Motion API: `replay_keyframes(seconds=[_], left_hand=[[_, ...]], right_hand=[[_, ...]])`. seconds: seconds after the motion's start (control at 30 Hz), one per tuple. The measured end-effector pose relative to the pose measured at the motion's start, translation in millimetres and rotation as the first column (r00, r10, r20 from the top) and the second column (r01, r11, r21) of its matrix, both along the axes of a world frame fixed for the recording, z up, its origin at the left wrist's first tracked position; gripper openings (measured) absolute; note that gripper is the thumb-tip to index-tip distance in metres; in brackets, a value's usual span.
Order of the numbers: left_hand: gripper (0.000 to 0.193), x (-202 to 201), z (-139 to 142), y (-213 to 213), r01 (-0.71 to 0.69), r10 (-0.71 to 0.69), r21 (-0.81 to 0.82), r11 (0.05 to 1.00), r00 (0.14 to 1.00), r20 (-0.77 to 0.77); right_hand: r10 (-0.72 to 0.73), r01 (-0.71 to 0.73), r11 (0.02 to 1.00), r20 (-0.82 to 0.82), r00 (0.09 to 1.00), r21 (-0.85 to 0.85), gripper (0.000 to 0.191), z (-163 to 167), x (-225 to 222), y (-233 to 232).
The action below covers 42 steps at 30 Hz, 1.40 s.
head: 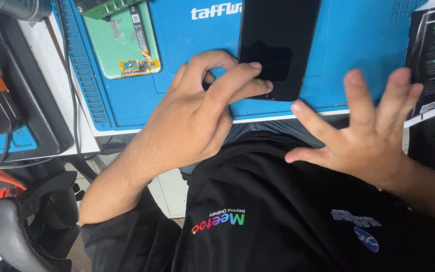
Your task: The person removes yellow rubber bands from a smartphone whose screen is taped to the body, then squeezes multi-purpose adhesive from a tube along the phone's frame edge and presses the screen down with their fingers, working around the phone on a blue repair mat.
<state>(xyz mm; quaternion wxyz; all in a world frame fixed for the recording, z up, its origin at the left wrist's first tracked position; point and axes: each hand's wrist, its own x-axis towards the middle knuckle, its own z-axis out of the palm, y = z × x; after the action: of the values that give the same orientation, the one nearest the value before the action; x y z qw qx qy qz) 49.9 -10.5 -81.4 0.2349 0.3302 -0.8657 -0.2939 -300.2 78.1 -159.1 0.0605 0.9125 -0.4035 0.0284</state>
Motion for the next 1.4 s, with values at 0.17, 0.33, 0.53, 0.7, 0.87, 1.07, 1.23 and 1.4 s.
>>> replay_keyframes(seconds=[0.17, 0.33, 0.53, 0.7, 0.87, 1.07, 1.23, 1.4], left_hand=[[0.064, -5.9, 6.9, 0.8, -0.011, 0.011, 0.001, 1.0, 1.0, 0.01], [0.06, -6.5, 10.4, -1.2, -0.018, 0.017, 0.012, 1.0, 1.0, 0.024], [0.061, -5.4, 8.3, -0.7, -0.007, 0.007, 0.028, 1.0, 1.0, 0.004], [0.062, -8.3, 10.8, -1.9, -0.014, 0.014, 0.012, 1.0, 1.0, 0.024], [0.061, -3.0, 8.5, -1.7, -0.004, 0.004, 0.018, 1.0, 1.0, 0.006], [0.063, -5.6, 10.0, 1.4, -0.009, 0.009, 0.002, 1.0, 1.0, 0.012], [0.062, -5.4, 8.8, 0.5, -0.006, 0.006, -0.001, 1.0, 1.0, 0.013], [0.062, -7.7, 8.1, 2.6, -0.008, 0.008, -0.004, 1.0, 1.0, 0.01]], right_hand=[[0.067, -0.066, 0.998, 0.02, 0.998, -0.017, 0.091, 1.5, 11.1, -8.1], [0.064, -0.063, 0.998, 0.062, 0.996, -0.023, 0.091, 8.2, 12.8, -13.8], [0.061, -0.059, 0.998, 0.163, 0.985, -0.017, 0.095, 20.7, 18.5, -16.5], [0.054, -0.05, 0.998, 0.118, 0.992, -0.037, 0.089, 17.9, 29.7, -17.2], [0.024, -0.028, 0.999, 0.187, 0.982, 0.021, 0.09, 26.9, 19.1, -16.4], [0.027, -0.023, 0.999, 0.119, 0.992, -0.037, 0.088, 24.9, 33.7, -13.9], [-0.016, 0.011, 0.999, 0.141, 0.99, 0.035, 0.088, 29.9, 23.4, -12.7], [0.048, -0.045, 0.999, 0.195, 0.98, -0.022, 0.085, 25.4, 19.9, -11.8]])
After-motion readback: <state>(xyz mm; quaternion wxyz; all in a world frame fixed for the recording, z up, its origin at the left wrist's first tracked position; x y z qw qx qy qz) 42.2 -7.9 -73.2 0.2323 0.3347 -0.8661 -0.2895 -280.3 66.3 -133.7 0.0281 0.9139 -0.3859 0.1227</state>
